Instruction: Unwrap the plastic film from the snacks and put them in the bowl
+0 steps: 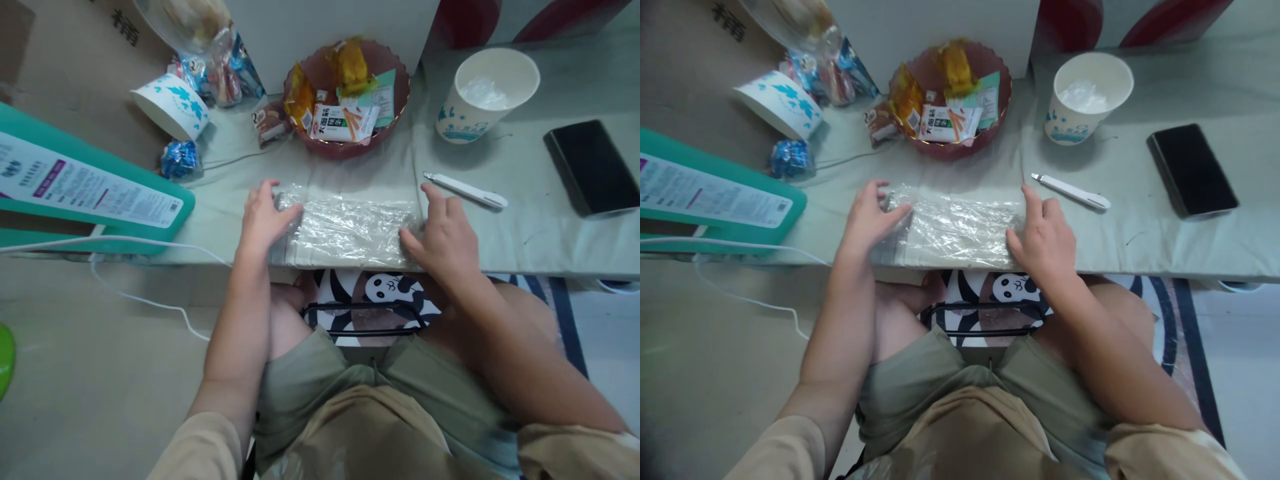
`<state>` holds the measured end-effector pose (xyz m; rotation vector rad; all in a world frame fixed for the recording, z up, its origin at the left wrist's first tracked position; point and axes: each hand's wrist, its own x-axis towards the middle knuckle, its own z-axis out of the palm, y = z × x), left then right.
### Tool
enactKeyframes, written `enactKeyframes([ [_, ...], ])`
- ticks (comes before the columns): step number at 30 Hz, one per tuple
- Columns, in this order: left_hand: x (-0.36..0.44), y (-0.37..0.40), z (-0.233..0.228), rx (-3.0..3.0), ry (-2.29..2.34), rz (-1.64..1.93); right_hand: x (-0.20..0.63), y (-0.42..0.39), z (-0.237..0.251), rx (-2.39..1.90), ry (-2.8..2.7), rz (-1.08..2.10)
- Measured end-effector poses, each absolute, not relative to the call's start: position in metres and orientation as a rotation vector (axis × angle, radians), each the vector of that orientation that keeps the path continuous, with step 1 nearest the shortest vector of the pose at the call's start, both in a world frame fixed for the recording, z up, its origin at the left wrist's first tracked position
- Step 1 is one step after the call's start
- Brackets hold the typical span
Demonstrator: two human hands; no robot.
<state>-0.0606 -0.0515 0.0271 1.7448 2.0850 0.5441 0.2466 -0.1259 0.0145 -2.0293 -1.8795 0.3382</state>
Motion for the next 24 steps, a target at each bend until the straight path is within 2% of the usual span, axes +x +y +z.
enactKeyframes([
  [3, -0.057, -0.047, 0.022, 1.781, 1.846, 0.561, 0.249, -0.139, 0.025, -1.969, -2.047, 0.222],
  [6, -0.05, -0.046, 0.021, 1.811, 1.574, 0.618, 0.249, -0.139, 0.036, -1.84, -2.146, 0.271],
  [12, -0.035, -0.059, 0.033, 1.681, 0.999, 0.789, 0.22, -0.094, 0.037, -1.471, -2.238, 0.822],
  [15, -0.039, -0.064, 0.043, 1.585, 0.878, 0.84, 0.21, -0.078, 0.036, -1.366, -2.242, 1.125],
  [21, -0.046, -0.06, 0.047, 1.013, 1.121, 1.135, 0.208, -0.078, 0.032, -1.253, -1.426, 1.484],
  [24, -0.028, -0.061, 0.038, 0.881, 1.011, 0.929, 0.206, -0.083, 0.021, -1.282, -1.142, 1.504],
])
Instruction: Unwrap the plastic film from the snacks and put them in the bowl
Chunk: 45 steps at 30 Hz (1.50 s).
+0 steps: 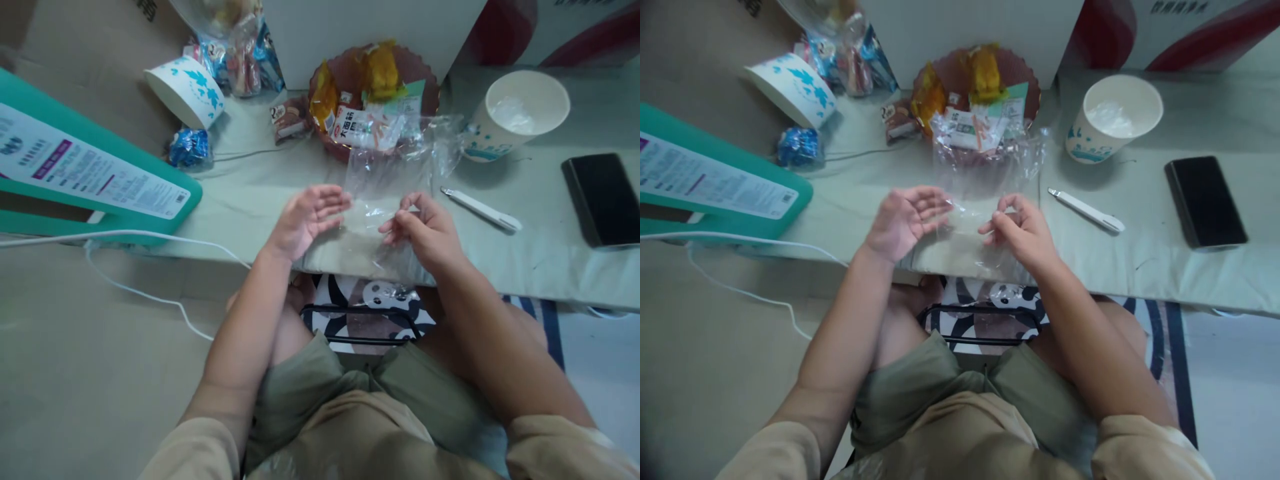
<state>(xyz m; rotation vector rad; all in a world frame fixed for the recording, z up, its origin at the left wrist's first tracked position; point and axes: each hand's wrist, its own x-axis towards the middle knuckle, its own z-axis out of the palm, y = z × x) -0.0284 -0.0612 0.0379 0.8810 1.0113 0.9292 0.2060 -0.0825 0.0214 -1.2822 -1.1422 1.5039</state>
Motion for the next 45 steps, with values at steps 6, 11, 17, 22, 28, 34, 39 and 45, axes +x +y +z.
enactKeyframes([
  [6, 0.001, -0.06, 0.03, 1.147, 1.136, 0.583, 0.217, -0.092, 0.011, -1.262, -1.138, 1.552],
  [11, -0.002, -0.055, 0.031, 1.174, 1.01, 0.832, 0.225, -0.092, 0.003, -1.206, -1.114, 1.349],
  [17, -0.003, -0.057, 0.034, 1.206, 0.975, 0.818, 0.234, -0.097, 0.006, -1.111, -1.381, 1.296],
  [22, -0.003, -0.053, 0.034, 1.227, 1.11, 0.85, 0.24, -0.101, 0.01, -1.104, -1.582, 1.091],
  [28, -0.005, -0.05, 0.025, 1.46, 1.303, 0.868, 0.234, -0.1, 0.004, -1.314, -1.528, 0.85],
  [34, -0.006, -0.052, 0.026, 1.514, 1.023, 0.949, 0.24, -0.089, -0.001, -1.407, -1.36, 0.899],
  [39, -0.001, -0.057, 0.03, 1.335, 0.971, 0.978, 0.236, -0.084, 0.005, -1.323, -1.266, 1.224],
  [45, 0.006, -0.058, 0.037, 1.174, 0.947, 0.728, 0.225, -0.085, 0.014, -1.165, -1.162, 1.526],
])
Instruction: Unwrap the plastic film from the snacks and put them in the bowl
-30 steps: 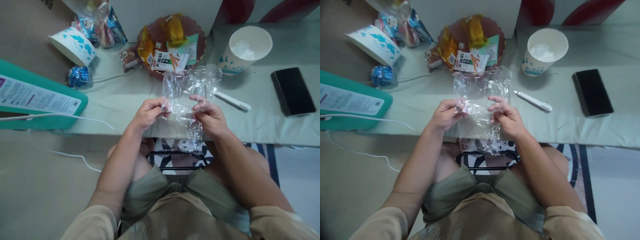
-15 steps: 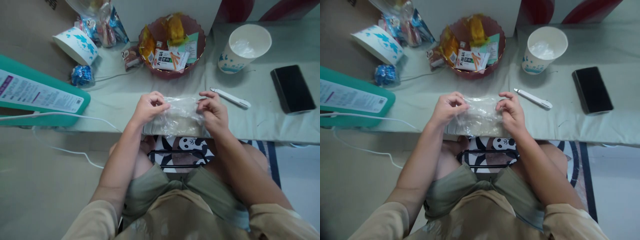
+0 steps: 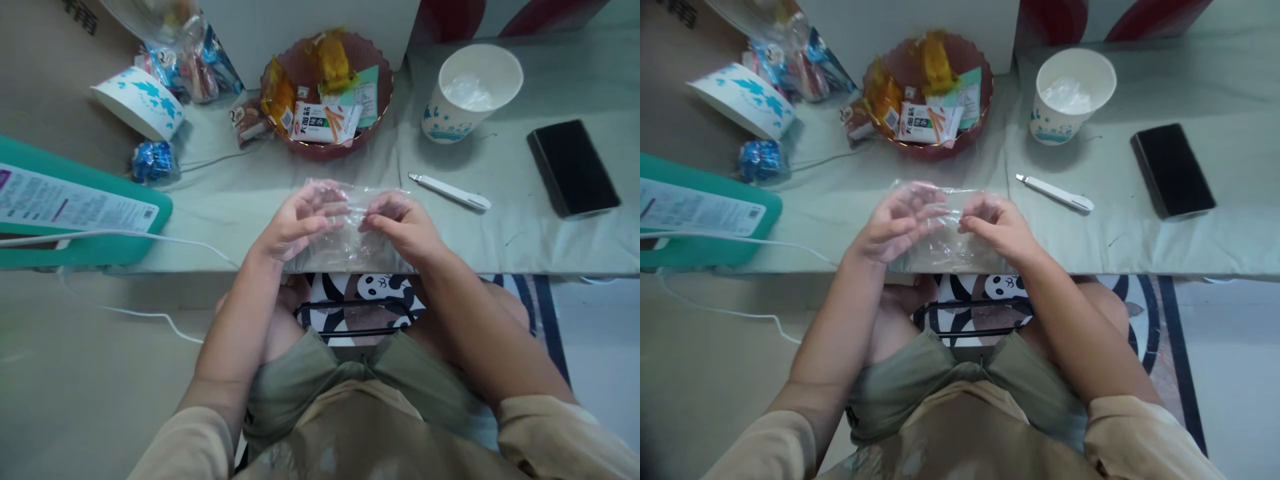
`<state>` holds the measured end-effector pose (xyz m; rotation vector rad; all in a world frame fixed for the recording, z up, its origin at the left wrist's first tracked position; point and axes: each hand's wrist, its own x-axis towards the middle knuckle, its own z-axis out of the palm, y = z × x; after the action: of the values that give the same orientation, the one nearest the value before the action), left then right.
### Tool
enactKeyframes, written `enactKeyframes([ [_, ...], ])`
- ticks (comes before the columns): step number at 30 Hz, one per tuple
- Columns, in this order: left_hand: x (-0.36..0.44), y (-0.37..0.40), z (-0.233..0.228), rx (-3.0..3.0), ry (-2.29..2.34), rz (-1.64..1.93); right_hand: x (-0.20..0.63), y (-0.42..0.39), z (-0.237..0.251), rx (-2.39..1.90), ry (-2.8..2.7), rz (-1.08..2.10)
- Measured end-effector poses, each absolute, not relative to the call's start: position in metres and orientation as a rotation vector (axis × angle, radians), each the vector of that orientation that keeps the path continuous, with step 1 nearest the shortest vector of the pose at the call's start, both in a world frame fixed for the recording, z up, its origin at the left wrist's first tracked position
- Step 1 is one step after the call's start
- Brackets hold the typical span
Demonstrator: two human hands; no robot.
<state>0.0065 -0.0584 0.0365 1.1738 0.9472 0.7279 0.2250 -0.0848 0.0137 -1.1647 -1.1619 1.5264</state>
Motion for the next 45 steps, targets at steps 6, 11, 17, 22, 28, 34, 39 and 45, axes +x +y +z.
enactKeyframes([
  [6, 0.01, -0.058, 0.032, 1.107, 1.061, 0.596, 0.235, -0.088, 0.017, -1.273, -1.203, 1.628],
  [11, 0.007, -0.059, 0.042, 1.056, 1.066, 0.684, 0.239, -0.09, 0.023, -1.179, -1.138, 1.457],
  [17, 0.002, -0.049, 0.035, 1.17, 1.028, 0.647, 0.249, -0.09, 0.035, -1.201, -1.296, 1.476],
  [22, 0.012, -0.054, 0.018, 1.6, 1.482, 1.254, 0.245, -0.088, 0.023, -1.505, -1.178, 1.16],
  [28, 0.046, -0.075, 0.027, 2.114, 1.131, 1.207, 0.237, -0.092, 0.026, -1.172, -1.183, 1.302],
  [34, 0.066, -0.078, 0.036, 1.874, 0.919, 0.832, 0.251, -0.096, 0.034, -0.932, -1.171, 1.531],
  [39, 0.077, -0.067, 0.05, 1.887, 1.03, 0.837, 0.267, -0.088, 0.037, -0.741, -1.077, 1.672],
  [45, 0.121, -0.008, 0.085, 2.112, 1.346, 1.19, 0.288, -0.064, 0.038, -1.099, -0.708, 1.319],
])
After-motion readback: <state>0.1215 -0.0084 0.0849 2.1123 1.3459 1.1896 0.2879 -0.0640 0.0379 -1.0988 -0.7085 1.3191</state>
